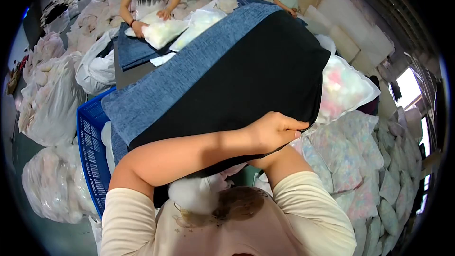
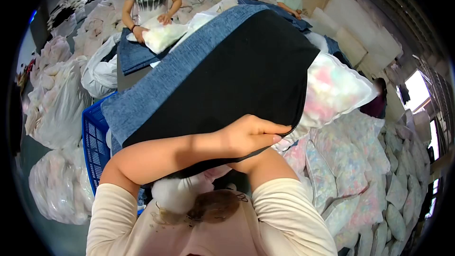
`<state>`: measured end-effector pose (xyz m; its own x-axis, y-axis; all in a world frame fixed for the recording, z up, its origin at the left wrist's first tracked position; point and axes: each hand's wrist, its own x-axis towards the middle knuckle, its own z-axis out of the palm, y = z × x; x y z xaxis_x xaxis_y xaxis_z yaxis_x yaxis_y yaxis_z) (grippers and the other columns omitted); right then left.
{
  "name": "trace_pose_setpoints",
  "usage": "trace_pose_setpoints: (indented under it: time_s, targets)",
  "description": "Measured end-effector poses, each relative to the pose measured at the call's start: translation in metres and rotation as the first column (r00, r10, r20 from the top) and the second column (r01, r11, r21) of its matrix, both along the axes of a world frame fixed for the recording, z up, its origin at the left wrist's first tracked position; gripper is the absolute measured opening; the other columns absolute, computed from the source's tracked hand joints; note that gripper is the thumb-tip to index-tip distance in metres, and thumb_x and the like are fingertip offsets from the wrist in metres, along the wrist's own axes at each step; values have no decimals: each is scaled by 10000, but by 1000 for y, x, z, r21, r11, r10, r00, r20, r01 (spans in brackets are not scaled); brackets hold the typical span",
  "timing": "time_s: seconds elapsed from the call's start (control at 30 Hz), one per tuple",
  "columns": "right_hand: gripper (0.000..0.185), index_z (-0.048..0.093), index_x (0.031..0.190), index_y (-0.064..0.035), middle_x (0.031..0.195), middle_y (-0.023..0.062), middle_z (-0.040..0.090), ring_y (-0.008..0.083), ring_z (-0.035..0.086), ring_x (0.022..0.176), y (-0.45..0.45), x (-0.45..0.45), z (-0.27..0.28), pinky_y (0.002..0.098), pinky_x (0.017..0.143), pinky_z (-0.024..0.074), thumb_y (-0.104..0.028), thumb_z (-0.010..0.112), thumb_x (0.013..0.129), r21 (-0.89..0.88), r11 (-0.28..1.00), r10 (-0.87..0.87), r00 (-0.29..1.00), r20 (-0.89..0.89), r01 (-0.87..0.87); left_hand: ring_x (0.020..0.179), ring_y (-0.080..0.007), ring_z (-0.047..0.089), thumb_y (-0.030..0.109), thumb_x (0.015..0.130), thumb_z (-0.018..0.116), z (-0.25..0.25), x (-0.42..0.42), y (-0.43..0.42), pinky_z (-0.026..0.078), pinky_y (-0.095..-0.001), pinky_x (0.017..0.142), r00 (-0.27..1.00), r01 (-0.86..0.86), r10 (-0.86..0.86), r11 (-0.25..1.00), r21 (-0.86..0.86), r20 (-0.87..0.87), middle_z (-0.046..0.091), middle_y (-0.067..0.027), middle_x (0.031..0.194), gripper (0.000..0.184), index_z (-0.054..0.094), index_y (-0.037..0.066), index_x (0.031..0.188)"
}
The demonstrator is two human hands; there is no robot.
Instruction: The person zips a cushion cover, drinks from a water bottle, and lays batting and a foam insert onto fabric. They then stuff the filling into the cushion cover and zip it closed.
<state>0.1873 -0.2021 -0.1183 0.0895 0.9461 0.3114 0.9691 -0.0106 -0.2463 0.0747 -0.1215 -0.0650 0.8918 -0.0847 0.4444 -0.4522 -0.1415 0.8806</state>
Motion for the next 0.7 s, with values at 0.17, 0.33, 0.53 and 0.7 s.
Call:
trace_pose_setpoints:
  time_s: [0.17, 0.33, 0.53, 0.7]
  targets:
    - [405, 663, 1139, -62, 1228, 191, 604, 320, 587, 1135, -17, 15, -6, 401, 996, 457, -336, 678, 841, -95, 995, 23, 1000, 0, -23, 724, -231, 707, 85, 952, 568, 28, -40, 12, 527, -316, 669, 996, -73, 75, 997, 30, -52, 669, -289, 872, 358, 582, -86, 1266]
    - [407, 654, 1161, -68, 1258, 185, 592, 313, 577, 1160, -1, 116, 10, 398, 1011, 449, -333, 673, 854, -112, 976, -188, 982, 12, 188, 752, -59, 575, 112, 987, 590, 4, -34, 10, 480, -237, 688, 980, 55, -70, 995, -84, -188, 654, -173, 812, 421, 519, -78, 1356]
    - [409, 644, 1187, -75, 1293, 178, 577, 305, 565, 1189, 75, 265, -47, 394, 1030, 439, -330, 666, 869, -68, 868, -488, 871, 61, 491, 734, -31, 442, 146, 1041, 525, -32, -41, -18, 404, -219, 649, 957, 93, -156, 963, -252, -244, 508, -31, 750, 471, 404, -70, 1442]
    - [411, 635, 1209, -81, 1323, 172, 565, 298, 554, 1213, 81, 291, -68, 391, 1045, 431, -327, 661, 882, -40, 895, -442, 896, 37, 444, 546, -96, 492, 110, 1004, 574, -38, -5, 7, 416, -248, 536, 978, -22, 26, 999, 23, -207, 550, -84, 629, 409, 503, -51, 1373]
